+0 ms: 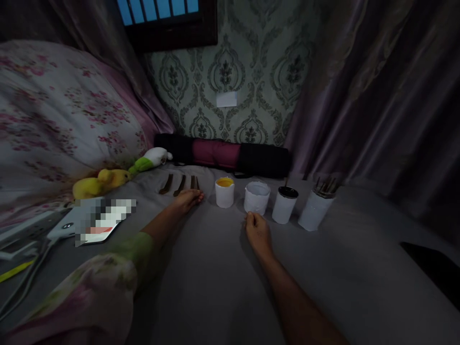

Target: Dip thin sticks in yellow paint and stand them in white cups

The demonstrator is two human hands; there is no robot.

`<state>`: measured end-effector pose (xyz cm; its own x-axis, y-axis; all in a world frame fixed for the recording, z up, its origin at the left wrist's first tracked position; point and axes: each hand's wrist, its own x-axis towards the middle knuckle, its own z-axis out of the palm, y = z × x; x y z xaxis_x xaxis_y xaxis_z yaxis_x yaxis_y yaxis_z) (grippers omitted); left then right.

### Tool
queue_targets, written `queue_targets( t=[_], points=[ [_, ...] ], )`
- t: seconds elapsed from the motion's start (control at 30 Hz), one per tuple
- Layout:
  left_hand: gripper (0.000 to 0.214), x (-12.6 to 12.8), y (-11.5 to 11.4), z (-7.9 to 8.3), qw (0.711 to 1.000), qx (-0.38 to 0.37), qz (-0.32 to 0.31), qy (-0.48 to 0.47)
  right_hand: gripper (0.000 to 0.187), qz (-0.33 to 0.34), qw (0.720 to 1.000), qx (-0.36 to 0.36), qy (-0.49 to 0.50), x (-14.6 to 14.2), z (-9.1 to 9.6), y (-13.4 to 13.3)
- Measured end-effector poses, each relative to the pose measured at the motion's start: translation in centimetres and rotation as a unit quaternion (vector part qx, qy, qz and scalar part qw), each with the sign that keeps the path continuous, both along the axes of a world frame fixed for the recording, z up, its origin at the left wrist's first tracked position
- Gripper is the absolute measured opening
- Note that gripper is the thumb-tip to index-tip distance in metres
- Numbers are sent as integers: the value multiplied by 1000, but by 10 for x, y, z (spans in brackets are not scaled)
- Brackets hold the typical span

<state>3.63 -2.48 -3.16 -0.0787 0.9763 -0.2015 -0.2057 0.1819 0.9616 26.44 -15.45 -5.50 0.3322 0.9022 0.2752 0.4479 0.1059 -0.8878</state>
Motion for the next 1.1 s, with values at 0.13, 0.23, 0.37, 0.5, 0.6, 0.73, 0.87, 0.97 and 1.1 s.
queue_targets(
  t=[0.13, 0.23, 0.37, 0.5, 0.6, 0.73, 0.87, 0.97, 1.1],
  points=[
    [12, 8, -8, -4, 1000, 5, -7, -25, 40, 4, 1000, -5, 10, 0, 0, 0],
    [12, 13, -15, -3, 999, 0, -10, -44, 39, 10, 1000, -4, 21, 0, 0, 0],
    [12, 19, -22, -2, 997, -16, -12, -74, 40, 10, 1000, 8, 14, -1, 2, -2],
    [15, 24, -27, -2, 993, -34, -14, -113, 39, 6, 1000, 6, 2, -1, 2, -3],
    [18, 26, -32, 0, 988, -51, -29, -140, 39, 4, 1000, 4, 2, -1, 2, -3],
    [19, 29, -44, 4, 983, -63, -55, -164, 40, 10, 1000, 3, 7, 0, 1, -1],
    [16, 33, -54, 6, 979, -62, -86, -173, 39, 10, 1000, 23, 7, -1, -1, -1],
    [18, 34, -61, 5, 978, -55, -98, -176, 38, 1, 999, 33, -8, -2, -1, -1],
    [17, 35, -70, 4, 978, -52, -88, -181, 36, -4, 1000, 22, -15, -4, 2, -3]
  ],
)
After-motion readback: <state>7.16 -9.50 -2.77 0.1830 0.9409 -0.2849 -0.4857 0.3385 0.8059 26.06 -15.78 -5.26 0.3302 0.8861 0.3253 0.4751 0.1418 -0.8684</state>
